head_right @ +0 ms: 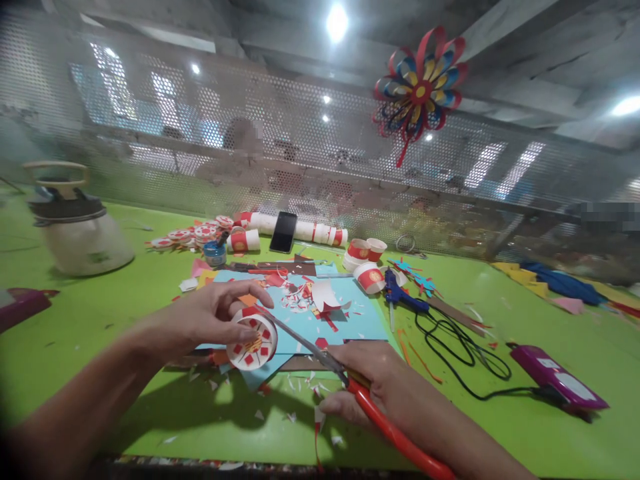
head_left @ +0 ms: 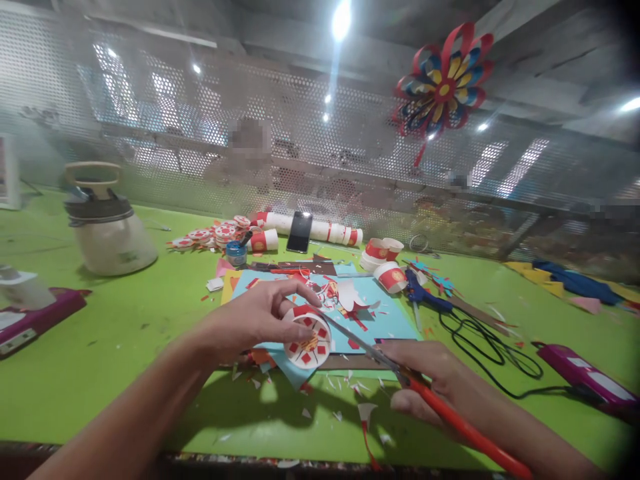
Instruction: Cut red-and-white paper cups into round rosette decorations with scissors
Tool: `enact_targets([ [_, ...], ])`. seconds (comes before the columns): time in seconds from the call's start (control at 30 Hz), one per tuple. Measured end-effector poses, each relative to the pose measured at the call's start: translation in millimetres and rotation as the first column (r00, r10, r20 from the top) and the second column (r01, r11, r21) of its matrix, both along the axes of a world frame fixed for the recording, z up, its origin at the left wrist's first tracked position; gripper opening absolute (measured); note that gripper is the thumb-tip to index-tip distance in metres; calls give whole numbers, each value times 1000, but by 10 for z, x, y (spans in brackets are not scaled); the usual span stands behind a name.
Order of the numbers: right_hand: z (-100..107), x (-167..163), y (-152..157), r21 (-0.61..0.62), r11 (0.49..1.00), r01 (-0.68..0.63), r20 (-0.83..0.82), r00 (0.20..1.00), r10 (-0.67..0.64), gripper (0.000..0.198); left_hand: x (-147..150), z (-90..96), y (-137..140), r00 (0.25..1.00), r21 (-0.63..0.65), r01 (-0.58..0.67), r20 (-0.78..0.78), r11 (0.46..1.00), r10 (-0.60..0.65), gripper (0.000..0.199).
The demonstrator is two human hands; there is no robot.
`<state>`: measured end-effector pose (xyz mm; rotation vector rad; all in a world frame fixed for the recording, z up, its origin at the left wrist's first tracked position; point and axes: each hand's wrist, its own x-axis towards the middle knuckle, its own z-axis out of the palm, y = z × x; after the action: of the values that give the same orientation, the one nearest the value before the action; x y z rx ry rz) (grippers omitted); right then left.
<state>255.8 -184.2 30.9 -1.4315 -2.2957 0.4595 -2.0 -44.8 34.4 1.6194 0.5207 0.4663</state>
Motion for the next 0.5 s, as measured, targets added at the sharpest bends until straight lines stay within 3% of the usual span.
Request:
enact_targets([
  [0.23,-42,74,-98,37,999,-9,91,996,5,45,25,2,55,995,8,82,-55,997,-81,44],
  [0.5,-16,-3,-240,53,991,120,169,977,-127,38,56,-5,34,988,-8,140,-56,990,-141,42],
])
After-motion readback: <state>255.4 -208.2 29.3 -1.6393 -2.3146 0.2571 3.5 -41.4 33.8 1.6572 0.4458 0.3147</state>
